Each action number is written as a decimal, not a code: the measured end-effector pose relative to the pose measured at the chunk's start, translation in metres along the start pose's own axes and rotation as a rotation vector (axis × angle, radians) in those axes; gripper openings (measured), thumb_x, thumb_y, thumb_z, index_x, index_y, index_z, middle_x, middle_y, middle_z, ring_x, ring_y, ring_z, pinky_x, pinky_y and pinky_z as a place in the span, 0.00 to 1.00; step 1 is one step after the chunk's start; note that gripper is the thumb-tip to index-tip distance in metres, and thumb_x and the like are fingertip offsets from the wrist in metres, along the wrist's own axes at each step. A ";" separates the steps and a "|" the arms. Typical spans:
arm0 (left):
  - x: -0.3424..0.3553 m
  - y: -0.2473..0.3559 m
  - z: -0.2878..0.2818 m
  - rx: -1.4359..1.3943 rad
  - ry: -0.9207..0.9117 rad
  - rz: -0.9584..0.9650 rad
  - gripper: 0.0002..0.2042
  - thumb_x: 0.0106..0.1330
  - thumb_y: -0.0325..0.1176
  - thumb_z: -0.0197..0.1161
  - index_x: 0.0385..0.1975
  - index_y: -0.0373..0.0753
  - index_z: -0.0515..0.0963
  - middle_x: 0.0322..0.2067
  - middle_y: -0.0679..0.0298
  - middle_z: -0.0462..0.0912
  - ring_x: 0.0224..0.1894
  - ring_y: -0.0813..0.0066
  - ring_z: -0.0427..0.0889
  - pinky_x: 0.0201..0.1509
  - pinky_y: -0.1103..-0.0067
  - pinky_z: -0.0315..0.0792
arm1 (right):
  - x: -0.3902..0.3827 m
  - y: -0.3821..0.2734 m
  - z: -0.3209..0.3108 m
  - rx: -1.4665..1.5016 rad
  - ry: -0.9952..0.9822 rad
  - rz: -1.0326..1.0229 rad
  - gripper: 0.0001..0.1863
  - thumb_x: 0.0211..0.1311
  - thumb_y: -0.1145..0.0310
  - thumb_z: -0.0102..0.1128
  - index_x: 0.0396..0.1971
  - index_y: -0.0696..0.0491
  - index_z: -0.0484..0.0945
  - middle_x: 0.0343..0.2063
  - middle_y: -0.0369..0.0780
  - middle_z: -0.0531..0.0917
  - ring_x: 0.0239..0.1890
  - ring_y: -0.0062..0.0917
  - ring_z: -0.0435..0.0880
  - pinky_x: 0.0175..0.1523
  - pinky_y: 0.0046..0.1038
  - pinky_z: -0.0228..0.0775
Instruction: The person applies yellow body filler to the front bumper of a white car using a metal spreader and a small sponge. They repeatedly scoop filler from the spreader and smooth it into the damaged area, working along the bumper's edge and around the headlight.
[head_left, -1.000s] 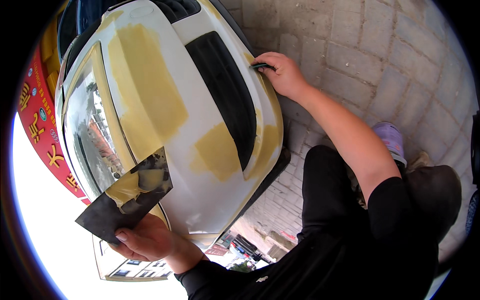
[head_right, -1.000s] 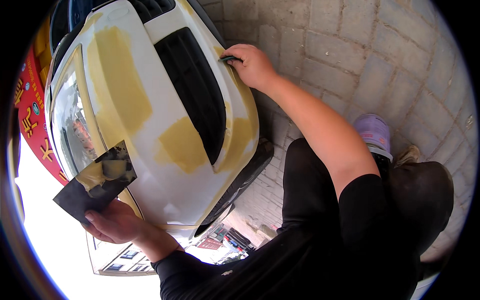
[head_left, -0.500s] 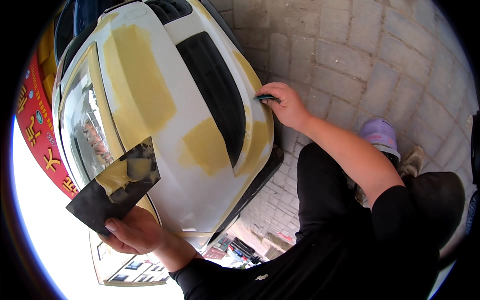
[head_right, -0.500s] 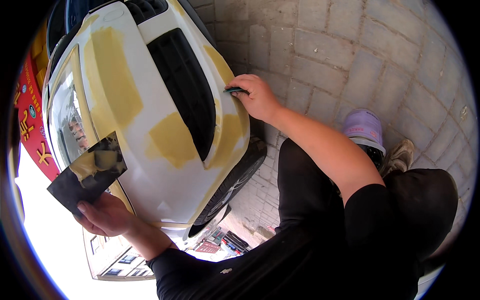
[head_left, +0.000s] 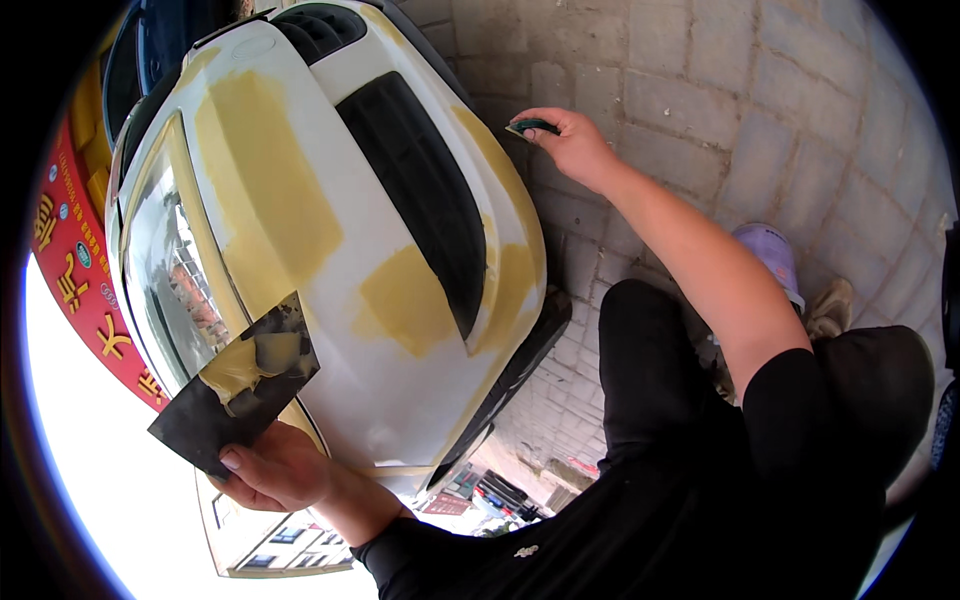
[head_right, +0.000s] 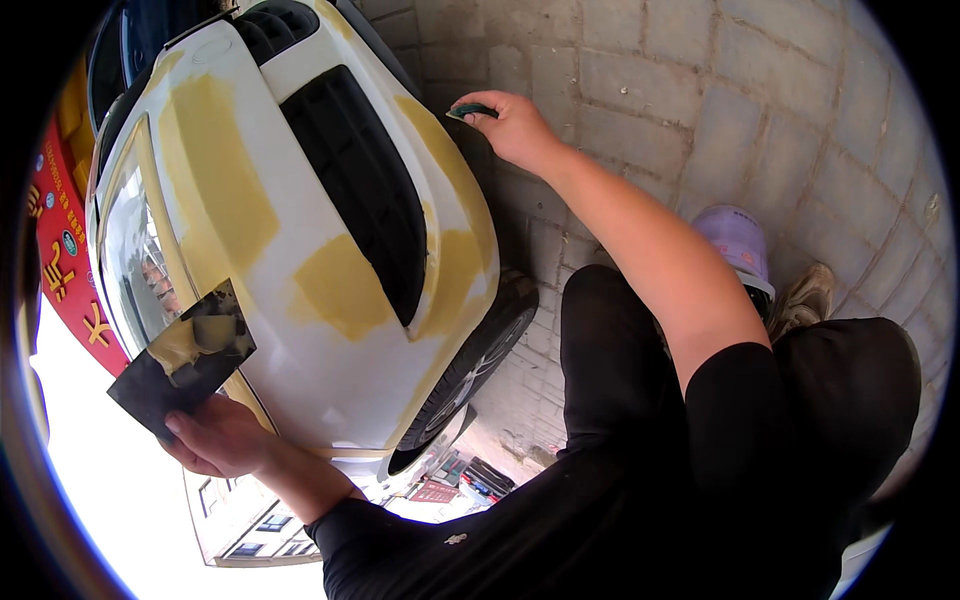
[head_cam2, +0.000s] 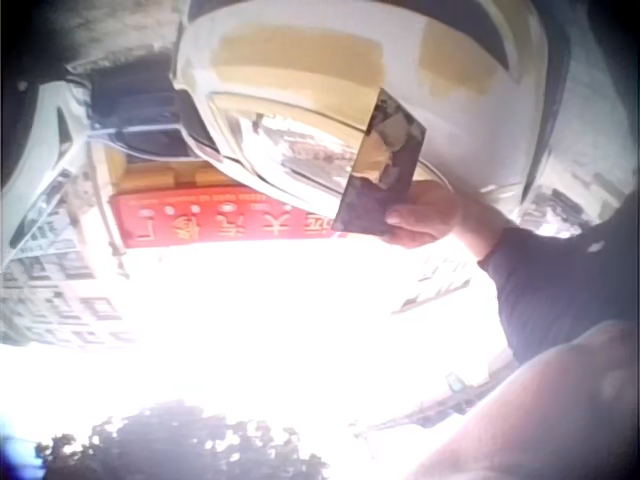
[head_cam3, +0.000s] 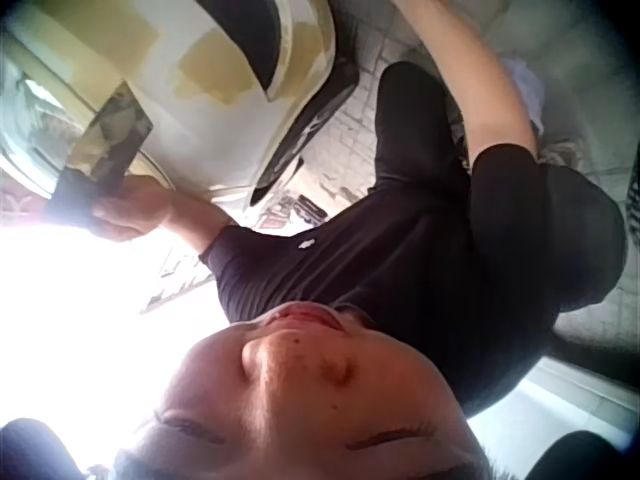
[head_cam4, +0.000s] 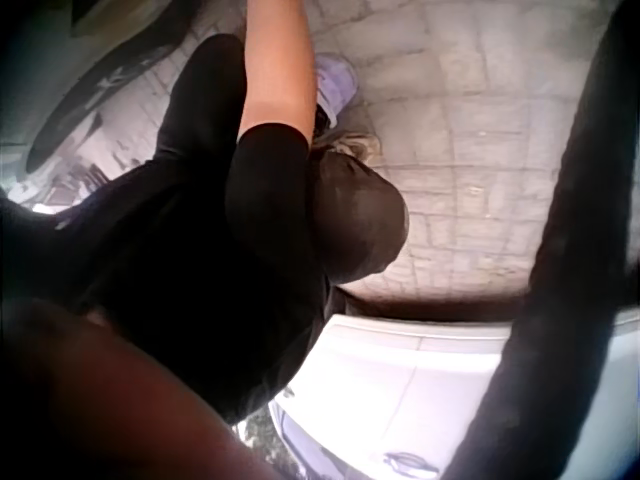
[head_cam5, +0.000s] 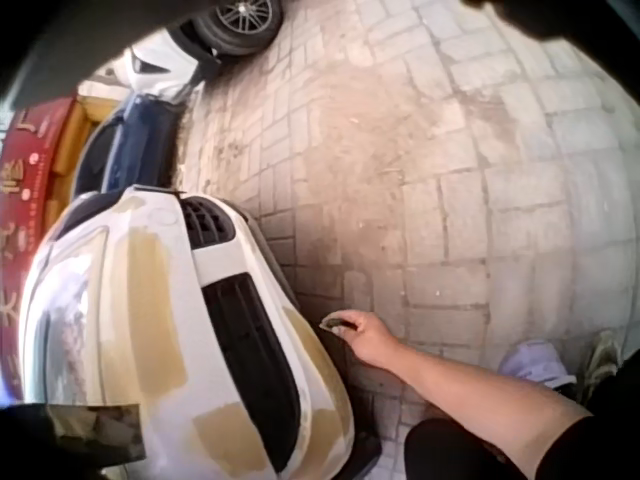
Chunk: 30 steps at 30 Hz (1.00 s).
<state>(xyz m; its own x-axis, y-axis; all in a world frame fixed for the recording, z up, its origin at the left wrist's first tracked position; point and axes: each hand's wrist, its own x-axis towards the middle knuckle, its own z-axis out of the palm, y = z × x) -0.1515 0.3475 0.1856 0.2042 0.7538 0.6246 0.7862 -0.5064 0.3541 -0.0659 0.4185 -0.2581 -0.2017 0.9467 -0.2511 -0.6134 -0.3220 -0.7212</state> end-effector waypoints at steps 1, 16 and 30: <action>-0.001 0.000 0.001 -0.009 -0.004 -0.001 0.19 0.72 0.31 0.52 0.56 0.22 0.70 0.51 0.40 0.77 0.53 0.52 0.79 0.60 0.66 0.74 | 0.008 -0.002 0.005 -0.016 0.004 -0.001 0.11 0.68 0.75 0.58 0.48 0.53 0.83 0.42 0.33 0.85 0.47 0.15 0.78 0.55 0.23 0.69; -0.002 -0.006 0.000 -0.025 -0.074 0.022 0.18 0.71 0.30 0.52 0.55 0.22 0.72 0.51 0.41 0.78 0.54 0.52 0.79 0.62 0.64 0.71 | -0.090 0.056 0.027 -0.111 0.067 -0.030 0.11 0.66 0.79 0.55 0.46 0.55 0.80 0.42 0.39 0.82 0.49 0.25 0.78 0.58 0.28 0.67; -0.008 0.001 0.001 0.034 -0.028 0.016 0.20 0.72 0.33 0.54 0.56 0.22 0.69 0.51 0.40 0.77 0.52 0.54 0.79 0.59 0.66 0.73 | 0.036 -0.009 0.009 -0.277 0.130 -0.201 0.11 0.67 0.72 0.59 0.48 0.54 0.82 0.41 0.40 0.86 0.45 0.24 0.82 0.53 0.27 0.72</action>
<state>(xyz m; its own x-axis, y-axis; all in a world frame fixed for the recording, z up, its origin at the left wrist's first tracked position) -0.1516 0.3412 0.1807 0.2334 0.7573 0.6100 0.8019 -0.5047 0.3198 -0.0749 0.4551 -0.2548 0.0119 0.9881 -0.1535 -0.3976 -0.1361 -0.9074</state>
